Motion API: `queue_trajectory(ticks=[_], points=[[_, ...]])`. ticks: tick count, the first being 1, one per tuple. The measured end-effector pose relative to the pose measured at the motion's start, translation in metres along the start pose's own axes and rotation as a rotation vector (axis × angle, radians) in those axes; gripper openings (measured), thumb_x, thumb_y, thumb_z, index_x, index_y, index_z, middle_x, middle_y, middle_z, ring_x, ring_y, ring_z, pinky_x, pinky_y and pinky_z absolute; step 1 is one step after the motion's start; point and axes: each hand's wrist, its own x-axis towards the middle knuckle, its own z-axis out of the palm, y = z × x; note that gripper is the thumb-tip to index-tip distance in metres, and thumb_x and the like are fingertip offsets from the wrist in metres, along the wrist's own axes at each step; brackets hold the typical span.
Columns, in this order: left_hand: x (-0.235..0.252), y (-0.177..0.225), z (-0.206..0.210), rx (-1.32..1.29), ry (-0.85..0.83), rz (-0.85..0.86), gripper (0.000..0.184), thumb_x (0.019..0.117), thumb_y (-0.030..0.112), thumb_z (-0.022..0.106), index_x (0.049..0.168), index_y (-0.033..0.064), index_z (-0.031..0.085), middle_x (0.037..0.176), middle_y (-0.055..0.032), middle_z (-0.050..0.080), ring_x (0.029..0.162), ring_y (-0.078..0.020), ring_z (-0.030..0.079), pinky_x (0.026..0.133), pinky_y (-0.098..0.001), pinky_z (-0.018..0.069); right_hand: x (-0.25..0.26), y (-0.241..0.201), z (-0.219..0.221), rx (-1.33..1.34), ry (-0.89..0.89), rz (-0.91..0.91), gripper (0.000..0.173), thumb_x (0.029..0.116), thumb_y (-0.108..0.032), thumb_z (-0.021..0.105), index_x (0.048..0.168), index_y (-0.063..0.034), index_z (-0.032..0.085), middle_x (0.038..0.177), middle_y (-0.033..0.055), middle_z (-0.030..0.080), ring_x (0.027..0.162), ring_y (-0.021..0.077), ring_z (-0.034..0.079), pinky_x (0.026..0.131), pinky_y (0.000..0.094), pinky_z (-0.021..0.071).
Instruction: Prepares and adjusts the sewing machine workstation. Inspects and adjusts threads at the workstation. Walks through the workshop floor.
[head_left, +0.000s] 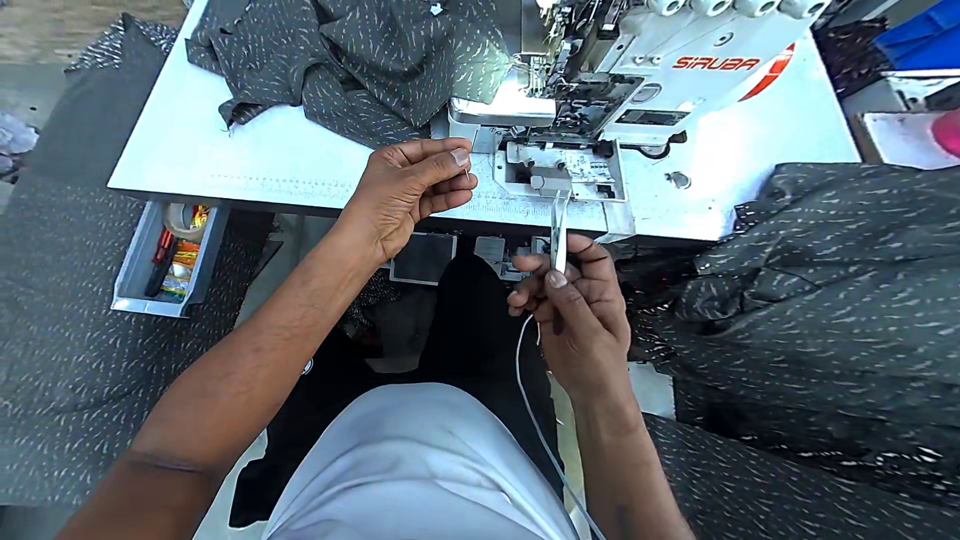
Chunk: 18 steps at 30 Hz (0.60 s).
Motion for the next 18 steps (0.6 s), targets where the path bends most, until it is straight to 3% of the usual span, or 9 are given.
queue_trajectory(ticks=[2,3,6,10,12,15,18], points=[[0.0,0.0,0.001,0.006,0.009,-0.002,0.014,0.0982,0.0,0.064,0.111,-0.0036,0.069,0.087,-0.0105,0.074,0.077,-0.016,0.075,0.071,-0.0283,0.0644,0.001,-0.001,0.0,-0.016,-0.008,0.034,0.04,0.1068,-0.013,0.038,0.147,-0.0148,0.039,0.114,0.0082,0.07,0.076,0.012,0.068,0.066,0.0231,0.0578],[0.0,0.001,0.002,0.006,0.013,-0.004,0.014,0.098,0.0,0.065,0.111,-0.0038,0.069,0.087,-0.011,0.074,0.077,-0.0161,0.075,0.071,-0.0282,0.0644,0.001,-0.002,0.001,-0.026,-0.005,0.042,0.04,0.1071,-0.015,0.038,0.147,-0.013,0.043,0.109,0.0077,0.07,0.073,0.0104,0.066,0.062,0.0213,0.0554],[-0.001,0.001,0.002,0.028,0.026,0.0,0.014,0.0977,0.001,0.066,0.111,-0.0033,0.069,0.088,-0.0114,0.074,0.077,-0.0167,0.075,0.069,-0.0293,0.0647,0.002,-0.002,0.007,-0.107,0.043,0.032,0.033,0.1109,-0.021,0.039,0.134,-0.0091,0.059,0.093,0.0058,0.071,0.064,0.007,0.06,0.054,0.0172,0.0495],[-0.001,0.0,0.002,0.078,0.05,0.02,0.014,0.0973,0.003,0.067,0.11,-0.0016,0.071,0.091,-0.0106,0.075,0.08,-0.0182,0.076,0.069,-0.033,0.0652,0.004,0.001,0.014,-0.322,0.061,-0.01,0.026,0.108,-0.02,0.047,0.12,-0.0093,0.067,0.108,0.0022,0.073,0.081,0.0085,0.064,0.067,0.0212,0.052],[-0.001,-0.001,0.002,0.096,0.064,0.027,0.014,0.0971,0.004,0.067,0.11,-0.0006,0.072,0.092,-0.0105,0.075,0.082,-0.0191,0.076,0.068,-0.0345,0.0652,0.008,0.006,0.02,-0.406,0.104,-0.053,0.023,0.1034,-0.019,0.057,0.116,-0.0086,0.074,0.104,0.0015,0.067,0.086,0.0113,0.062,0.07,0.0234,0.0526],[-0.003,-0.003,0.005,0.094,0.089,0.035,0.014,0.0977,0.005,0.068,0.109,0.0001,0.073,0.094,-0.011,0.074,0.084,-0.0206,0.075,0.07,-0.0363,0.0653,0.017,0.009,0.03,-0.371,0.122,-0.075,0.021,0.1005,-0.014,0.064,0.116,-0.0054,0.075,0.099,0.0031,0.071,0.082,0.0106,0.064,0.07,0.0226,0.0541],[-0.004,-0.006,0.006,0.066,0.099,0.042,0.014,0.0983,0.007,0.067,0.109,0.0007,0.073,0.097,-0.0108,0.074,0.087,-0.0218,0.075,0.075,-0.0389,0.0651,0.027,0.007,0.043,-0.115,0.08,0.016,0.018,0.1006,-0.009,0.065,0.117,-0.0025,0.07,0.097,0.0068,0.072,0.077,0.0097,0.065,0.067,0.0218,0.0559]])
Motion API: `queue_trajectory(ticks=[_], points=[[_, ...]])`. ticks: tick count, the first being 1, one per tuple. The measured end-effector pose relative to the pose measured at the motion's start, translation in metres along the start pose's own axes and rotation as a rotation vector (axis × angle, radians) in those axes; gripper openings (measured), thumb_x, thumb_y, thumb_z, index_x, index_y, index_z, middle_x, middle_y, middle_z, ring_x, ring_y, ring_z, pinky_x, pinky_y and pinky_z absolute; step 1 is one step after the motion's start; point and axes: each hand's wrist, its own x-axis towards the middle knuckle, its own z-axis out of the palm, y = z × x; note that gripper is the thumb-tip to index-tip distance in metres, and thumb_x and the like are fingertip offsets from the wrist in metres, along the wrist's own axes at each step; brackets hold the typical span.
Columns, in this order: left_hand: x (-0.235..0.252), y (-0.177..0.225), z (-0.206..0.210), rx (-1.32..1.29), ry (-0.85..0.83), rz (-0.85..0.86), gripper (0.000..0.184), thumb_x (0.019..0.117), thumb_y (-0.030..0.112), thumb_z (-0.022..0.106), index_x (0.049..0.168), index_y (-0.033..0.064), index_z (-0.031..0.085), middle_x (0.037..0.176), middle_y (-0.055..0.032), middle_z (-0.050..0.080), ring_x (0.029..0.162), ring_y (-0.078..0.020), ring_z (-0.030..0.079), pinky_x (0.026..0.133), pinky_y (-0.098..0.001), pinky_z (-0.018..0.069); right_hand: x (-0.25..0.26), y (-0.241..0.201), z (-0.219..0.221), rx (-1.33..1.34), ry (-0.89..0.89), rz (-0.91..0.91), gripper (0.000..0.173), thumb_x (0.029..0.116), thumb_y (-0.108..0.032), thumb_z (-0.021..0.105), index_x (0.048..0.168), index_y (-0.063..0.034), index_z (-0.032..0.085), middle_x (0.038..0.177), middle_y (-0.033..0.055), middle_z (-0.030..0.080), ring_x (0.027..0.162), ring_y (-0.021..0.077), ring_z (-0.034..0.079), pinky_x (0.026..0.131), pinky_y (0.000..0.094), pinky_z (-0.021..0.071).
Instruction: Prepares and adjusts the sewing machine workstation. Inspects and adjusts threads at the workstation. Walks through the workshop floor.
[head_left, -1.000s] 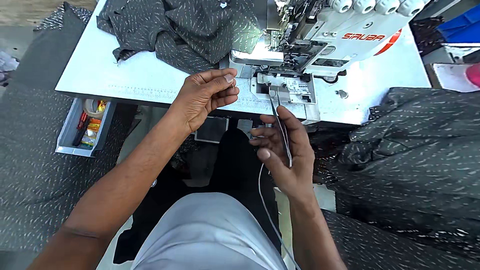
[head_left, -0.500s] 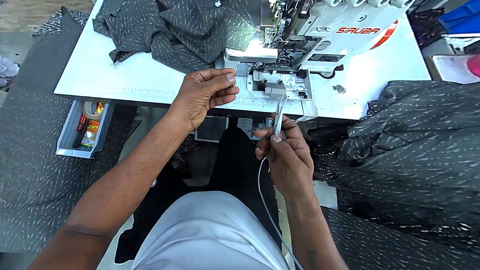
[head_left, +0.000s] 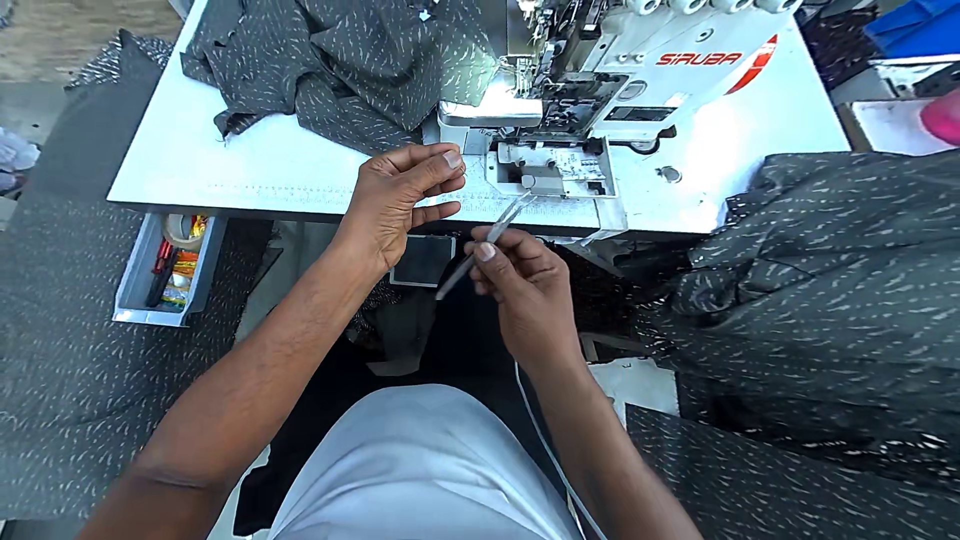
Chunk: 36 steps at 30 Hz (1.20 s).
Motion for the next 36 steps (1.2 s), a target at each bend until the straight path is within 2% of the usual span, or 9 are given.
queue_trajectory(ticks=[4,8,12,15,17,20,24,30,36], points=[[-0.002,0.0,-0.001,0.009,-0.01,-0.039,0.015,0.0987,0.011,0.068,0.11,0.0039,0.074,0.101,-0.0084,0.072,0.092,-0.0204,0.072,0.08,-0.039,0.0626,0.019,-0.003,0.013,0.124,0.006,0.064,0.017,0.0979,-0.004,0.066,0.114,-0.0026,0.061,0.095,0.0091,0.073,0.08,0.0149,0.073,0.075,0.0296,0.063],[-0.004,0.003,-0.007,0.056,-0.092,-0.103,0.017,0.1003,0.012,0.065,0.114,0.0034,0.072,0.119,-0.0093,0.072,0.107,-0.0181,0.068,0.09,-0.0344,0.0572,0.04,-0.002,0.012,0.131,0.019,0.057,0.011,0.1008,-0.005,0.062,0.11,0.0002,0.062,0.095,0.011,0.073,0.082,0.0183,0.075,0.077,0.0341,0.0652],[-0.003,0.006,-0.011,0.115,-0.216,-0.13,0.017,0.1016,0.01,0.062,0.113,0.0012,0.071,0.122,-0.0122,0.071,0.104,-0.0181,0.07,0.088,-0.033,0.0586,0.048,-0.005,0.009,0.167,-0.031,0.088,0.008,0.103,-0.007,0.058,0.106,-0.0004,0.062,0.092,0.0117,0.072,0.079,0.0195,0.076,0.075,0.0351,0.0659],[-0.004,0.005,-0.011,0.115,-0.272,-0.135,0.016,0.1016,0.008,0.062,0.112,-0.0003,0.071,0.121,-0.0142,0.071,0.101,-0.0186,0.071,0.085,-0.0329,0.0605,0.049,0.0,0.012,0.114,-0.023,0.057,0.009,0.1015,-0.007,0.062,0.105,0.0011,0.063,0.088,0.0112,0.072,0.075,0.0174,0.074,0.071,0.0328,0.0652],[-0.003,0.0,-0.009,0.075,-0.237,-0.142,0.016,0.1009,0.008,0.063,0.112,-0.0017,0.07,0.116,-0.0147,0.072,0.098,-0.0197,0.072,0.085,-0.0346,0.061,0.049,0.003,0.015,0.072,0.02,0.032,0.01,0.0996,-0.006,0.065,0.106,0.0022,0.065,0.088,0.011,0.073,0.074,0.0173,0.074,0.071,0.0325,0.0657],[-0.001,-0.007,-0.006,0.025,-0.152,-0.148,0.016,0.0991,0.007,0.066,0.111,-0.0021,0.07,0.102,-0.0136,0.073,0.086,-0.0188,0.072,0.079,-0.0346,0.0621,0.05,0.005,0.018,0.03,0.07,0.01,0.012,0.097,-0.003,0.069,0.106,0.0029,0.064,0.09,0.0111,0.072,0.075,0.019,0.075,0.073,0.0355,0.0673],[0.0,-0.013,-0.005,0.03,-0.109,-0.119,0.014,0.0981,0.005,0.066,0.108,-0.0041,0.071,0.094,-0.0138,0.072,0.079,-0.0183,0.071,0.073,-0.0334,0.0625,0.048,0.007,0.019,0.008,0.091,-0.017,0.015,0.0951,-0.001,0.071,0.107,0.0039,0.062,0.092,0.0132,0.072,0.076,0.0217,0.076,0.074,0.0374,0.068],[0.002,-0.017,-0.006,0.062,-0.065,-0.083,0.015,0.0978,0.005,0.067,0.109,-0.0044,0.071,0.094,-0.0134,0.073,0.077,-0.0175,0.072,0.07,-0.0313,0.0627,0.044,0.006,0.019,-0.027,0.072,-0.049,0.018,0.0949,0.0,0.07,0.112,0.0059,0.066,0.094,0.0146,0.074,0.081,0.0219,0.076,0.076,0.037,0.0678],[-0.002,-0.02,-0.007,0.123,-0.088,-0.043,0.014,0.096,0.002,0.068,0.108,-0.0056,0.072,0.095,-0.0147,0.073,0.08,-0.0194,0.072,0.075,-0.0342,0.0632,0.047,0.01,0.018,-0.063,0.119,-0.02,0.01,0.0995,-0.003,0.065,0.105,0.0049,0.067,0.088,0.0144,0.075,0.076,0.0224,0.077,0.071,0.0368,0.0682]])
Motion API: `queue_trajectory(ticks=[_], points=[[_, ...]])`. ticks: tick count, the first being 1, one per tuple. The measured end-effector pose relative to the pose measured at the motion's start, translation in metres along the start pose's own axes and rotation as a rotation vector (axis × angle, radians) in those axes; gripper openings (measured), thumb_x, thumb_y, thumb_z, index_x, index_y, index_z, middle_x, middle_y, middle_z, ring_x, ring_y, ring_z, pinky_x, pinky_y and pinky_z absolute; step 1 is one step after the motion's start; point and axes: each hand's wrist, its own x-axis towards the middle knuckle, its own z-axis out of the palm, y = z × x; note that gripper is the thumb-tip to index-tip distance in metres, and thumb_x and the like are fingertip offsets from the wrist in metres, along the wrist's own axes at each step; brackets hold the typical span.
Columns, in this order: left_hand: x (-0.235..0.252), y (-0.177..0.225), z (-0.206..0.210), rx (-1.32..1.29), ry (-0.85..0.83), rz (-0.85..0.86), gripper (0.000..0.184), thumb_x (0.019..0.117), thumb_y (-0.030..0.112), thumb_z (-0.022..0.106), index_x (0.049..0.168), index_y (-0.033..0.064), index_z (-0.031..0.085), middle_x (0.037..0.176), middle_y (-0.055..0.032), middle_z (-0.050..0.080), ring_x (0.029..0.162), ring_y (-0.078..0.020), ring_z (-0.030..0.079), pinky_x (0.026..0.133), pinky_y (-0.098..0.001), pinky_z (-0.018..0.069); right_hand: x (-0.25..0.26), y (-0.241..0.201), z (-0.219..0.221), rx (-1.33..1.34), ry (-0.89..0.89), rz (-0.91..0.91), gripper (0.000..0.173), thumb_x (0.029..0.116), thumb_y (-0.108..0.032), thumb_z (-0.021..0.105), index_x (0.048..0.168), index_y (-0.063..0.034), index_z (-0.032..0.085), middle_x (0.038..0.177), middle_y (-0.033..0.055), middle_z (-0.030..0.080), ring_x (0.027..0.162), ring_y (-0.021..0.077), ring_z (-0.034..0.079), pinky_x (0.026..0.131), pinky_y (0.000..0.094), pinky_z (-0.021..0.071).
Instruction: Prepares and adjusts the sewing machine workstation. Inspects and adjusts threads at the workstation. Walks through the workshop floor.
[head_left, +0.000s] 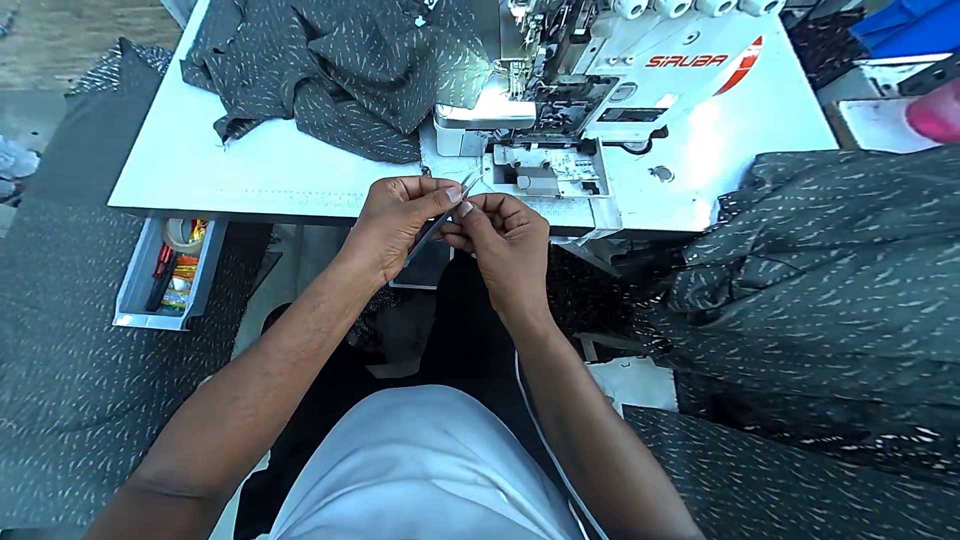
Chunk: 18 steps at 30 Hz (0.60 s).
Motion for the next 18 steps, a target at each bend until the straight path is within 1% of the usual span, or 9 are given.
queue_trajectory(ticks=[3,5,7,9,11,12,14,16,18], points=[[-0.002,-0.002,-0.001,0.061,-0.097,0.093,0.022,0.0936,-0.002,0.07,0.115,-0.006,0.07,0.101,-0.0145,0.073,0.089,-0.0191,0.072,0.085,-0.0346,0.0619,0.003,0.002,0.0,0.0,0.033,-0.031,0.01,0.101,-0.004,0.063,0.106,0.0037,0.066,0.088,0.0128,0.074,0.074,0.0206,0.076,0.069,0.036,0.0678],[-0.003,-0.003,-0.002,0.102,-0.144,0.123,0.031,0.0913,-0.008,0.069,0.122,-0.0064,0.066,0.106,-0.0153,0.072,0.093,-0.0192,0.072,0.087,-0.0332,0.0612,0.004,0.002,0.0,0.017,0.047,-0.032,0.01,0.1013,-0.005,0.063,0.105,0.003,0.066,0.086,0.0114,0.073,0.071,0.0188,0.075,0.067,0.0351,0.0673],[-0.003,-0.004,-0.003,0.124,-0.125,0.133,0.033,0.0905,-0.011,0.068,0.123,-0.0058,0.063,0.105,-0.0155,0.071,0.09,-0.0198,0.072,0.084,-0.0331,0.0619,0.003,0.0,0.002,0.082,0.043,-0.01,0.01,0.1017,-0.005,0.062,0.105,0.0033,0.066,0.088,0.0119,0.073,0.073,0.0191,0.075,0.07,0.0359,0.0674],[-0.003,-0.002,-0.006,0.127,-0.094,0.112,0.043,0.0924,-0.01,0.066,0.132,-0.0008,0.055,0.109,-0.016,0.071,0.09,-0.0225,0.074,0.08,-0.0346,0.064,0.001,0.0,0.002,0.166,0.047,0.002,0.009,0.1025,-0.004,0.06,0.106,0.0035,0.064,0.091,0.0134,0.074,0.077,0.0207,0.076,0.072,0.037,0.0671],[-0.003,0.004,-0.011,0.178,-0.056,0.088,0.049,0.0952,-0.004,0.067,0.141,0.0052,0.052,0.115,-0.0151,0.072,0.089,-0.0246,0.075,0.068,-0.0337,0.0647,0.002,0.001,0.0,0.229,0.08,0.019,0.009,0.1034,-0.004,0.058,0.107,0.0028,0.062,0.09,0.0132,0.073,0.078,0.0224,0.076,0.073,0.0383,0.067],[-0.003,0.006,-0.014,0.236,-0.041,0.099,0.044,0.0965,0.0,0.067,0.139,0.0056,0.056,0.115,-0.0126,0.072,0.084,-0.0212,0.074,0.062,-0.0302,0.0623,0.003,0.0,-0.001,0.254,0.099,0.031,0.009,0.1035,-0.005,0.057,0.107,0.0026,0.062,0.09,0.0133,0.073,0.079,0.0231,0.076,0.074,0.0384,0.0668],[-0.003,0.009,-0.019,0.369,-0.033,0.163,0.031,0.0985,0.009,0.068,0.129,0.0049,0.069,0.108,-0.007,0.075,0.071,-0.0119,0.067,0.053,-0.0222,0.0525,0.007,0.0,-0.004,0.291,0.123,0.051,0.008,0.1032,-0.004,0.059,0.106,0.0021,0.062,0.09,0.0136,0.074,0.08,0.0232,0.077,0.075,0.0371,0.0664],[-0.002,0.011,-0.023,0.464,-0.046,0.241,0.025,0.1013,0.016,0.066,0.123,0.006,0.073,0.103,-0.0037,0.077,0.065,-0.0068,0.061,0.053,-0.0194,0.046,0.01,0.0,-0.005,0.319,0.132,0.064,0.008,0.1029,-0.004,0.059,0.106,0.0024,0.062,0.089,0.0138,0.074,0.08,0.0233,0.077,0.075,0.0367,0.0664],[-0.001,0.012,-0.024,0.509,-0.059,0.297,0.023,0.1029,0.017,0.063,0.119,0.006,0.074,0.1,-0.003,0.076,0.065,-0.0066,0.059,0.055,-0.02,0.0449,0.012,-0.001,-0.003,0.351,0.138,0.08,0.008,0.1026,-0.004,0.06,0.106,0.0027,0.062,0.09,0.0139,0.074,0.08,0.0231,0.077,0.074,0.0361,0.0663]])
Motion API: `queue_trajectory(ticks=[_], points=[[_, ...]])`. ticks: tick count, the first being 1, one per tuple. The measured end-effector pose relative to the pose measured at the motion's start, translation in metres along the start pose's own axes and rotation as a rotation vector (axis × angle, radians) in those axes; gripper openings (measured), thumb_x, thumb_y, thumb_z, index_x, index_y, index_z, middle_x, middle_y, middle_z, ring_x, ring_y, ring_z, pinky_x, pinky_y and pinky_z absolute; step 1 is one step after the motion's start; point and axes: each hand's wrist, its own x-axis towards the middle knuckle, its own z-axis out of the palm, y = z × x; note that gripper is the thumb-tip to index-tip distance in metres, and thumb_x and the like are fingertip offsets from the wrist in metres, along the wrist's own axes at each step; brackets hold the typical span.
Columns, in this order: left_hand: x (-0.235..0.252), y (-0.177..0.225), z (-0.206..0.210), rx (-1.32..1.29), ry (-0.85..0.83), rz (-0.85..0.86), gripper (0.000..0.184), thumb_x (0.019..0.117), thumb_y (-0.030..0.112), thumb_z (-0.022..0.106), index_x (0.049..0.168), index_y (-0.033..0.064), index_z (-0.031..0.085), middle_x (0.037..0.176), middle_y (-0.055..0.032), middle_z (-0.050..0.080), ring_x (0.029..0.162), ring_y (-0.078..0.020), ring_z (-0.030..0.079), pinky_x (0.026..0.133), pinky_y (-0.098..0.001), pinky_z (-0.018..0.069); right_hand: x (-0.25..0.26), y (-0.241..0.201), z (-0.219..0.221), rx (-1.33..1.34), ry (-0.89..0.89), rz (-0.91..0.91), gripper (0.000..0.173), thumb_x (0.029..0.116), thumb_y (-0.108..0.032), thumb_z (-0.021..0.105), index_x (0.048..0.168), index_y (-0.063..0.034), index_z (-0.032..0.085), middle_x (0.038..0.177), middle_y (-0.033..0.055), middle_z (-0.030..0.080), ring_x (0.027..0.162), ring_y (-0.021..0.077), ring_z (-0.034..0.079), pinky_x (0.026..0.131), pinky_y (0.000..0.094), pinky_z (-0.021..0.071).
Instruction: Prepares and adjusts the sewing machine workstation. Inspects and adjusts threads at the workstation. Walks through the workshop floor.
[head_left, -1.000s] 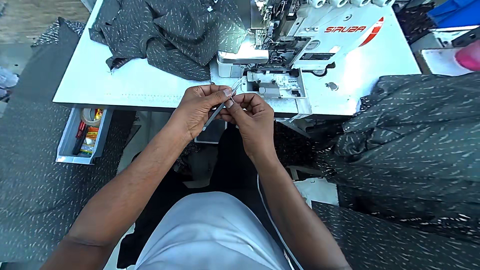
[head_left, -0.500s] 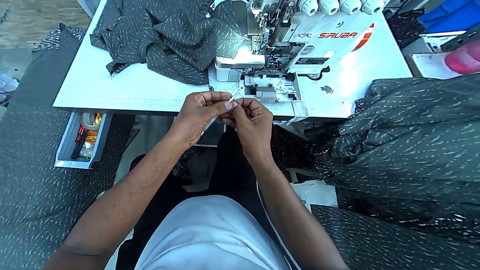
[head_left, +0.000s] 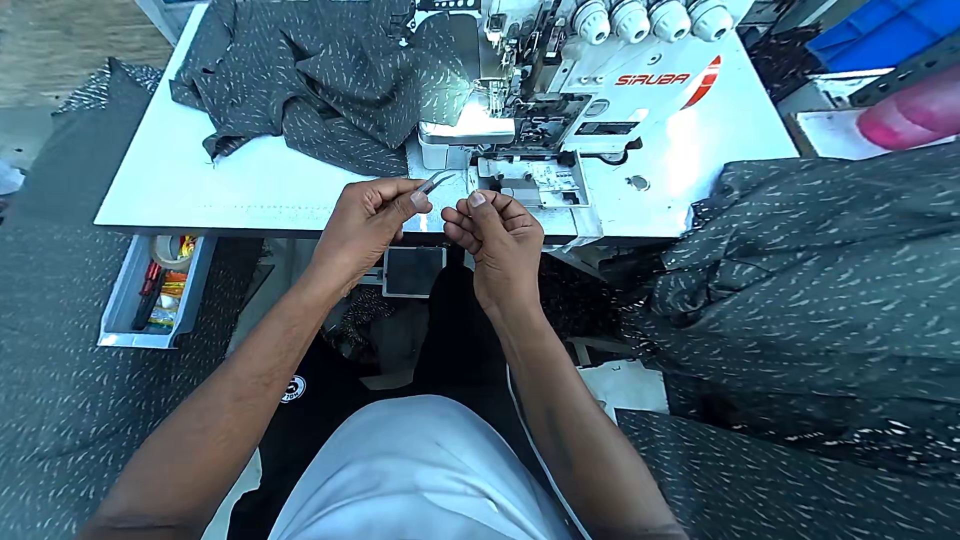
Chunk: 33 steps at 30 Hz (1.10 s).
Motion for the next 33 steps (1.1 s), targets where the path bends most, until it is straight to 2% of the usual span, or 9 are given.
queue_trajectory(ticks=[3,7,10,14,19,23,28,33], points=[[0.001,0.0,0.001,-0.005,0.002,0.011,0.017,0.0971,0.012,0.071,0.113,0.0056,0.075,0.097,-0.0046,0.073,0.072,-0.0107,0.064,0.059,-0.022,0.0517,0.0,0.002,0.002,0.028,0.002,0.021,0.009,0.1026,-0.004,0.06,0.107,0.0028,0.062,0.09,0.0141,0.074,0.08,0.0231,0.077,0.074,0.0361,0.0663],[0.001,0.003,0.003,0.042,0.003,-0.036,0.021,0.0937,0.008,0.074,0.114,0.0065,0.076,0.099,-0.0058,0.075,0.077,-0.0133,0.069,0.06,-0.0251,0.0559,0.001,0.005,0.002,0.041,-0.008,0.022,0.009,0.1027,-0.003,0.059,0.108,0.0032,0.063,0.091,0.0144,0.074,0.081,0.0233,0.077,0.075,0.0365,0.0662],[0.003,0.003,0.004,0.092,-0.002,-0.026,0.023,0.0942,0.012,0.075,0.117,0.0095,0.077,0.102,-0.003,0.076,0.073,-0.0112,0.068,0.059,-0.0254,0.0559,0.001,0.005,0.003,0.05,-0.012,0.021,0.009,0.1021,-0.003,0.06,0.108,0.0037,0.063,0.091,0.0145,0.074,0.08,0.023,0.077,0.075,0.0365,0.0662],[0.005,0.003,0.006,0.096,0.004,0.005,0.019,0.0941,0.016,0.076,0.112,0.0106,0.079,0.106,-0.0004,0.076,0.068,-0.0091,0.065,0.056,-0.0238,0.0525,0.0,0.005,0.005,0.057,-0.021,0.018,0.009,0.1019,-0.002,0.06,0.108,0.0035,0.063,0.09,0.0133,0.073,0.079,0.0211,0.076,0.075,0.0359,0.0661],[0.008,0.004,0.008,0.044,0.015,-0.011,0.015,0.0925,0.011,0.077,0.107,0.007,0.079,0.097,-0.0041,0.076,0.069,-0.0113,0.066,0.053,-0.024,0.0517,0.0,0.005,0.005,0.061,-0.038,0.013,0.009,0.1022,-0.003,0.06,0.109,0.003,0.063,0.092,0.0135,0.073,0.079,0.0208,0.076,0.075,0.0353,0.0659],[0.008,0.005,0.006,0.038,0.016,-0.038,0.017,0.0912,0.012,0.078,0.108,0.0067,0.078,0.097,-0.005,0.075,0.073,-0.0125,0.067,0.055,-0.0242,0.0532,0.001,0.005,0.005,0.078,-0.02,0.019,0.009,0.1025,-0.003,0.06,0.109,0.0027,0.062,0.092,0.0134,0.073,0.079,0.0214,0.076,0.076,0.0355,0.066],[0.008,0.006,0.007,0.032,0.018,-0.056,0.016,0.0908,0.011,0.078,0.106,0.0072,0.079,0.097,-0.0045,0.076,0.071,-0.012,0.066,0.054,-0.024,0.0513,0.0,0.007,0.005,0.06,-0.053,0.007,0.009,0.1024,-0.003,0.059,0.109,0.0027,0.063,0.092,0.0127,0.073,0.079,0.0206,0.075,0.076,0.0354,0.0657],[0.011,0.006,0.008,-0.004,0.05,-0.065,0.011,0.0914,0.01,0.078,0.101,0.0046,0.079,0.087,-0.0052,0.074,0.068,-0.0103,0.065,0.054,-0.0223,0.0511,0.0,0.006,0.009,0.064,-0.055,0.011,0.009,0.1025,-0.003,0.059,0.109,0.0029,0.063,0.092,0.0137,0.073,0.079,0.0215,0.076,0.076,0.0361,0.0657]])
